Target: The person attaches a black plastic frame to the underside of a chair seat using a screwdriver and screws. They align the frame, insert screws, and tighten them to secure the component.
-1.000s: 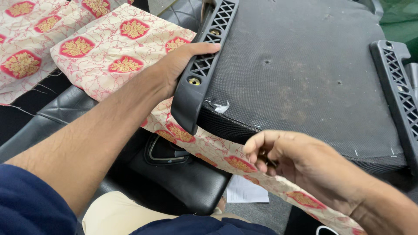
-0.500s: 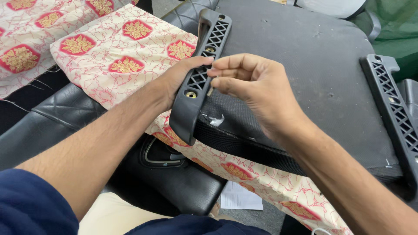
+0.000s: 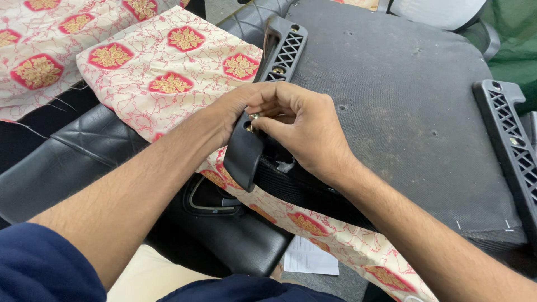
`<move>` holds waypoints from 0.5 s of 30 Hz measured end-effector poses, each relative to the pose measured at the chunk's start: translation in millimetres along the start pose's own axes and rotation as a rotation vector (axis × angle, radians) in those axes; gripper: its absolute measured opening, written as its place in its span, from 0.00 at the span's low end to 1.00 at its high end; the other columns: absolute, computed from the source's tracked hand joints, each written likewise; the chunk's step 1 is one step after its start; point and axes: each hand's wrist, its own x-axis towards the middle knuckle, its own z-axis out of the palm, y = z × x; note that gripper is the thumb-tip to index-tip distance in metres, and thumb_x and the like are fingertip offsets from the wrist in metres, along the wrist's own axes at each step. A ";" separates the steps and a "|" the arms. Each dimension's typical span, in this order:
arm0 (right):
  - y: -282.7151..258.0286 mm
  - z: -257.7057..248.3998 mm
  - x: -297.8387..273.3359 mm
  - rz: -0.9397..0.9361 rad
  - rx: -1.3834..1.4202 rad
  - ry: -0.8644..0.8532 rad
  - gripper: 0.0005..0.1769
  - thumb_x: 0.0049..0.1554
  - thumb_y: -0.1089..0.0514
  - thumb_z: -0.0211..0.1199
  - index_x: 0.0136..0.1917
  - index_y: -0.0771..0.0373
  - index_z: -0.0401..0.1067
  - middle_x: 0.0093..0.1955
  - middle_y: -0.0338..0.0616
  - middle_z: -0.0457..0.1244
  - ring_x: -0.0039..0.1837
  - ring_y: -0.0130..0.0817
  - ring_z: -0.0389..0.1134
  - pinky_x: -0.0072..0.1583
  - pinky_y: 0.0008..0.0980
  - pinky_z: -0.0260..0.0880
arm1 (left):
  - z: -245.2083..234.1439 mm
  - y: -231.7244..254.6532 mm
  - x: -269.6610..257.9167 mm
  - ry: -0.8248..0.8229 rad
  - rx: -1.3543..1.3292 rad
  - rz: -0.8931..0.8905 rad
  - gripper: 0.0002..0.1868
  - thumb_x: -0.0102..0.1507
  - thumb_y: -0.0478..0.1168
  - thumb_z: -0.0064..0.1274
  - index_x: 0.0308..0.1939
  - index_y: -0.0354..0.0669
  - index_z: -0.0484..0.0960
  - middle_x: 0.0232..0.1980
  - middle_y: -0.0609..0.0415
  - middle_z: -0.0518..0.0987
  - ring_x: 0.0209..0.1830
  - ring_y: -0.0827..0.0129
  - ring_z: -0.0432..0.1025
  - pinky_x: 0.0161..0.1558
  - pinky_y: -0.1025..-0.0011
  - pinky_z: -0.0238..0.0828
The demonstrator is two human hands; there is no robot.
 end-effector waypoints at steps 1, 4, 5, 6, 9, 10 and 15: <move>-1.0 0.5 -0.3 -0.007 0.007 -0.015 0.11 0.57 0.67 0.66 0.55 0.65 0.76 0.51 0.40 0.73 0.54 0.24 0.75 0.60 0.25 0.78 | -0.5 0.4 -0.9 -0.007 0.003 0.000 0.15 0.61 0.48 0.56 0.42 0.41 0.81 0.36 0.57 0.82 0.32 0.79 0.77 0.33 0.81 0.77; -3.5 -2.7 -0.1 -0.072 -0.149 -0.073 0.12 0.56 0.66 0.68 0.54 0.65 0.76 0.50 0.39 0.74 0.55 0.23 0.76 0.62 0.25 0.77 | -2.0 -0.3 -1.4 -0.054 -0.024 -0.005 0.13 0.61 0.47 0.59 0.40 0.41 0.82 0.34 0.57 0.81 0.28 0.79 0.74 0.31 0.82 0.75; -4.4 -4.2 0.7 -0.080 -0.109 -0.098 0.14 0.56 0.66 0.67 0.56 0.65 0.76 0.50 0.39 0.74 0.55 0.24 0.76 0.62 0.26 0.76 | -1.6 -0.8 -0.6 -0.090 -0.057 -0.011 0.13 0.61 0.47 0.60 0.39 0.41 0.82 0.33 0.57 0.79 0.26 0.79 0.71 0.29 0.81 0.72; -5.3 -6.1 1.6 -0.088 -0.069 -0.124 0.16 0.56 0.66 0.66 0.58 0.65 0.75 0.51 0.40 0.74 0.55 0.24 0.76 0.62 0.26 0.76 | -1.6 -1.2 -0.1 -0.126 -0.090 -0.017 0.12 0.62 0.46 0.62 0.39 0.40 0.82 0.32 0.57 0.78 0.24 0.78 0.69 0.26 0.81 0.69; -8.8 -12.9 4.1 -0.093 -0.077 -0.181 0.14 0.57 0.65 0.66 0.58 0.64 0.76 0.51 0.39 0.74 0.55 0.24 0.76 0.62 0.27 0.76 | -0.8 -2.3 0.0 -0.138 -0.061 -0.050 0.12 0.58 0.43 0.58 0.39 0.38 0.84 0.36 0.55 0.84 0.29 0.80 0.76 0.31 0.83 0.74; -9.9 -15.0 4.5 -0.092 -0.102 -0.195 0.13 0.57 0.64 0.67 0.56 0.64 0.77 0.51 0.39 0.74 0.55 0.24 0.76 0.62 0.27 0.76 | -0.4 -2.0 0.2 -0.135 -0.072 -0.040 0.13 0.59 0.44 0.59 0.39 0.38 0.84 0.35 0.55 0.83 0.27 0.79 0.75 0.30 0.82 0.73; -14.0 -10.8 4.2 0.035 -0.200 -0.148 0.10 0.54 0.59 0.71 0.49 0.63 0.80 0.42 0.39 0.73 0.45 0.24 0.74 0.52 0.27 0.76 | 0.2 -2.3 -4.2 -0.103 -0.139 -0.015 0.14 0.60 0.47 0.59 0.39 0.39 0.83 0.34 0.53 0.82 0.28 0.74 0.76 0.32 0.78 0.76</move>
